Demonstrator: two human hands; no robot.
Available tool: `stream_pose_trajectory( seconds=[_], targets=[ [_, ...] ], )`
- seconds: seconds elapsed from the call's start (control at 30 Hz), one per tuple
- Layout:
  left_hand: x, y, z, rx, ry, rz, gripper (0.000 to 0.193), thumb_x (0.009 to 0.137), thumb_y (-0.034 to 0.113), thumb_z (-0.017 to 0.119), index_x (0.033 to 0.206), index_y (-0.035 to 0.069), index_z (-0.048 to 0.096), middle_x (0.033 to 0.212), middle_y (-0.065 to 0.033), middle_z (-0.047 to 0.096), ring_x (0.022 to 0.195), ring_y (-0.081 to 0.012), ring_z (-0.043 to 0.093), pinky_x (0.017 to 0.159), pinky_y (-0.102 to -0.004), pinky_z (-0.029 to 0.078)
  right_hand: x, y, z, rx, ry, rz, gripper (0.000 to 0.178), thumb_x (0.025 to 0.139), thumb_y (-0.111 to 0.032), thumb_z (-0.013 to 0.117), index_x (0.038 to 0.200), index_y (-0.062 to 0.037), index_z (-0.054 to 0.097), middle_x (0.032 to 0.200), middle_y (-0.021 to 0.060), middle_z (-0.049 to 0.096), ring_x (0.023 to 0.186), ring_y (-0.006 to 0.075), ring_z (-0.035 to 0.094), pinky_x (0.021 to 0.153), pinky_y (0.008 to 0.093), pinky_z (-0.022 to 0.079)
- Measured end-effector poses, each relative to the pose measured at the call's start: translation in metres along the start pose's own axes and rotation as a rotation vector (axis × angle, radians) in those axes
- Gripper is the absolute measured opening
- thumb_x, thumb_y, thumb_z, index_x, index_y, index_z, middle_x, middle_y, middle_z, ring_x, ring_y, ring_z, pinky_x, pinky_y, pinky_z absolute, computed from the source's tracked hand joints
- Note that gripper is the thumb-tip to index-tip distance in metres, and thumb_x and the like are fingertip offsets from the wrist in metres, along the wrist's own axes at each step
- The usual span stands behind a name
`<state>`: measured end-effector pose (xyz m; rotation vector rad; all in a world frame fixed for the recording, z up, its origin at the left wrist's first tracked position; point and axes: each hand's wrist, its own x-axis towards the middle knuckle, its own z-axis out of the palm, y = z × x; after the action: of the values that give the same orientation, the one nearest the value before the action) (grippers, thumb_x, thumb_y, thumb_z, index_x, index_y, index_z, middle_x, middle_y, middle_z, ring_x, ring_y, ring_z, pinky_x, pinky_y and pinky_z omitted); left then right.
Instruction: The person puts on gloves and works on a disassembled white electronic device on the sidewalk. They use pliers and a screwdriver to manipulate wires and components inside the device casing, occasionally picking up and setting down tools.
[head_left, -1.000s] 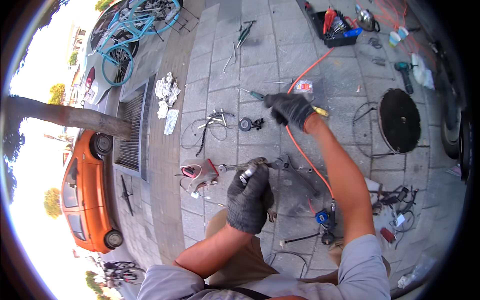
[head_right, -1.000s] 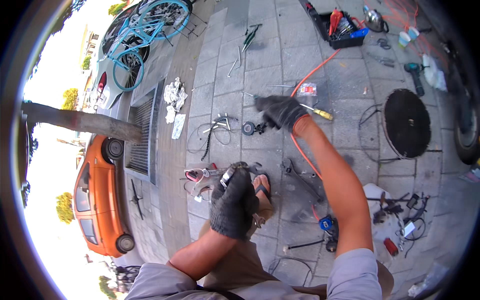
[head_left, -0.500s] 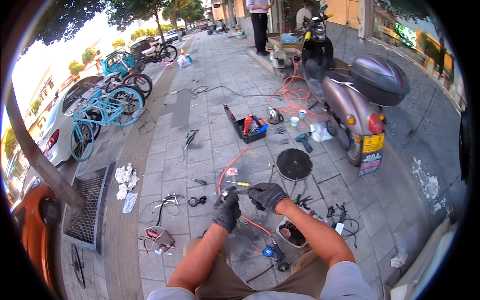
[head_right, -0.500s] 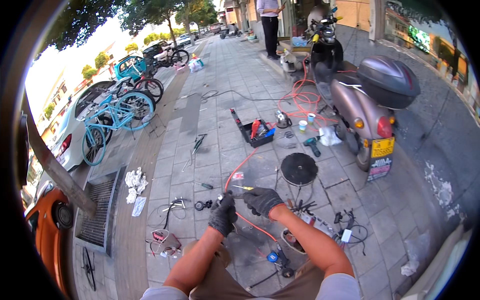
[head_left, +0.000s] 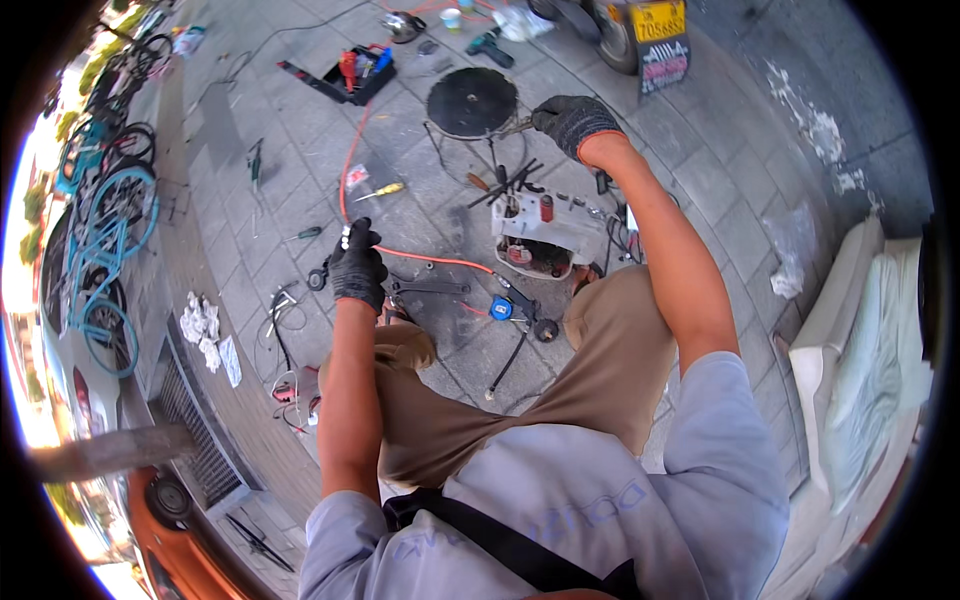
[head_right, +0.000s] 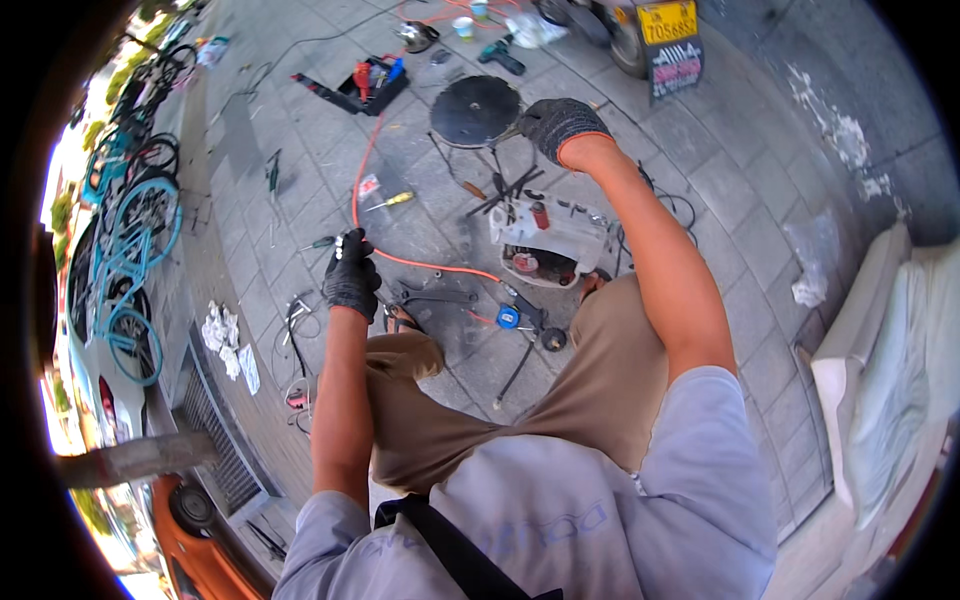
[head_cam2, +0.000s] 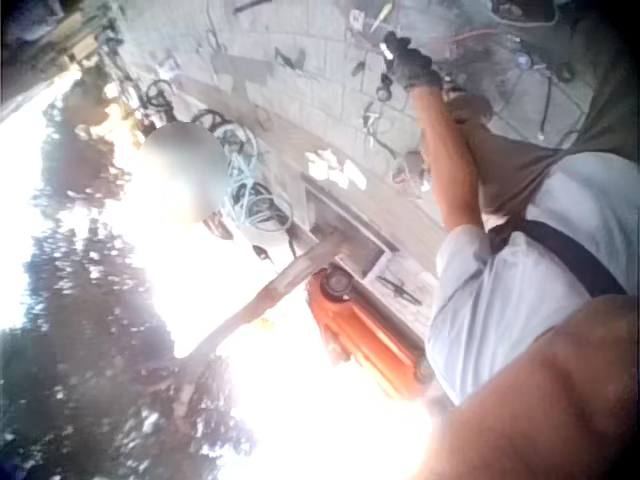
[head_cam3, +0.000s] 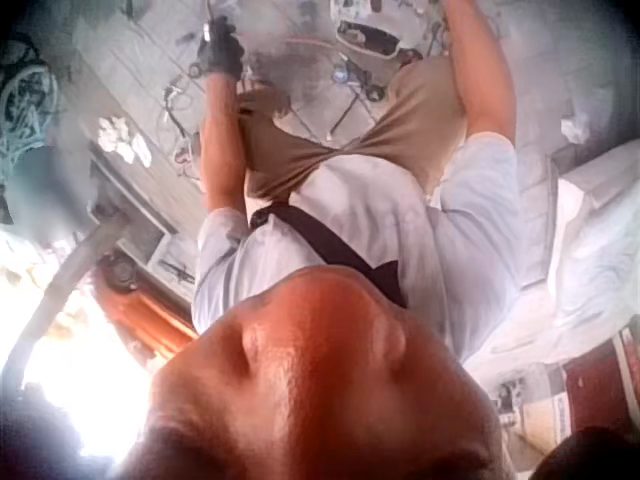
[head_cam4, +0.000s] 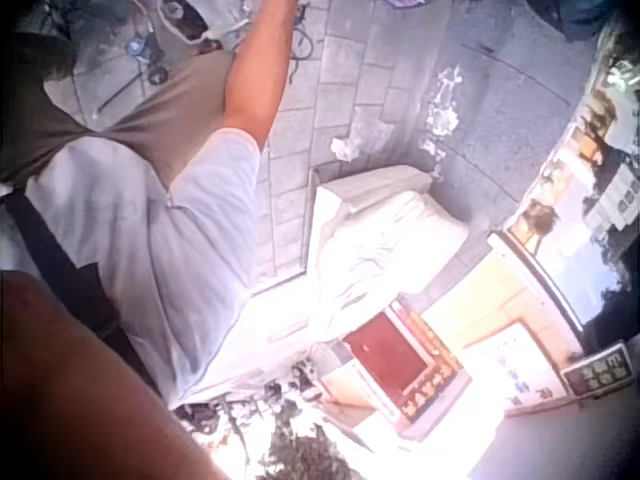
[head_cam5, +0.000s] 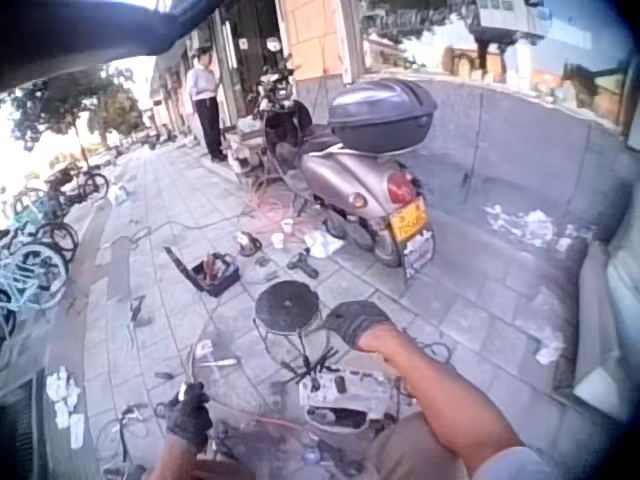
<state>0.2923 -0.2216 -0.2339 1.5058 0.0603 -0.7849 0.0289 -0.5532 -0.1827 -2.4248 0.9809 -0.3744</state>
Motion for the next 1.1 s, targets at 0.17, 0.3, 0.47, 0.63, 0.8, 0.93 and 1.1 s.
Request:
stream_pose_trajectory(
  seconds=[0.17,0.3,0.47,0.63,0.8,0.93,1.1],
  targets=[
    [0.016,0.003,0.049,-0.257,-0.124,-0.228,0.028,0.097,0.034,0.071,0.117,0.015,0.065,0.079,0.0036,0.063,0.048,-0.0081,0.038,0.043,-0.0275,0.027,0.001,0.029,0.011,-0.251,-0.247,0.202,0.037,0.095,-0.036,0.056,0.116,-0.0113,0.074,0.119,0.0198,0.072,0.109,0.0401,0.068,0.096,0.0475,0.053],
    [0.010,0.006,0.068,-0.153,-0.202,-0.164,0.024,0.099,0.031,0.070,0.118,0.017,0.066,0.082,0.0055,0.065,0.050,-0.0072,0.040,0.044,-0.0263,0.028,0.000,0.054,0.019,-0.287,-0.329,0.081,0.038,0.094,-0.036,0.057,0.116,-0.0106,0.074,0.119,0.0194,0.072,0.109,0.0401,0.068,0.095,0.0478,0.053],
    [0.010,0.004,0.072,-0.095,-0.188,-0.111,0.031,0.098,0.025,0.069,0.126,0.013,0.065,0.086,0.0019,0.065,0.051,-0.0069,0.041,0.044,-0.0256,0.028,-0.005,0.070,0.029,-0.285,-0.386,0.092,0.038,0.093,-0.035,0.056,0.113,-0.0083,0.075,0.119,0.0204,0.071,0.109,0.0407,0.068,0.094,0.0477,0.054],
    [0.015,-0.001,0.072,-0.116,-0.201,-0.157,0.034,0.101,0.025,0.063,0.134,0.015,0.061,0.093,0.0016,0.068,0.055,-0.0089,0.045,0.048,-0.0272,0.033,-0.008,0.073,0.037,-0.269,-0.457,0.111,0.036,0.092,-0.032,0.058,0.113,-0.0074,0.074,0.119,0.0210,0.071,0.109,0.0399,0.068,0.094,0.0474,0.054],
    [0.010,-0.004,0.071,-0.159,-0.308,-0.139,0.038,0.100,0.021,0.062,0.137,0.014,0.058,0.100,-0.0009,0.069,0.063,-0.0105,0.050,0.052,-0.0282,0.038,-0.006,0.066,0.049,-0.367,-0.520,0.017,0.033,0.092,-0.029,0.062,0.112,-0.0072,0.075,0.119,0.0205,0.071,0.108,0.0395,0.068,0.094,0.0458,0.053],
    [0.003,-0.003,0.072,-0.164,-0.443,-0.042,0.044,0.098,0.015,0.062,0.141,0.007,0.055,0.111,-0.0075,0.070,0.075,-0.0150,0.060,0.062,-0.0309,0.047,-0.001,0.051,0.061,-0.435,-0.555,-0.073,0.028,0.088,-0.019,0.062,0.108,-0.0037,0.076,0.112,0.0242,0.072,0.100,0.0400,0.071,0.087,0.0461,0.056],
    [-0.006,-0.004,0.079,-0.138,-0.554,-0.015,0.050,0.100,0.008,0.062,0.148,0.004,0.050,0.126,-0.0142,0.068,0.097,-0.0247,0.070,0.082,-0.0398,0.058,0.005,0.030,0.072,-0.474,-0.539,-0.105,0.026,0.083,-0.010,0.060,0.100,-0.0003,0.077,0.105,0.0267,0.073,0.096,0.0396,0.073,0.084,0.0469,0.058]
  ],
)
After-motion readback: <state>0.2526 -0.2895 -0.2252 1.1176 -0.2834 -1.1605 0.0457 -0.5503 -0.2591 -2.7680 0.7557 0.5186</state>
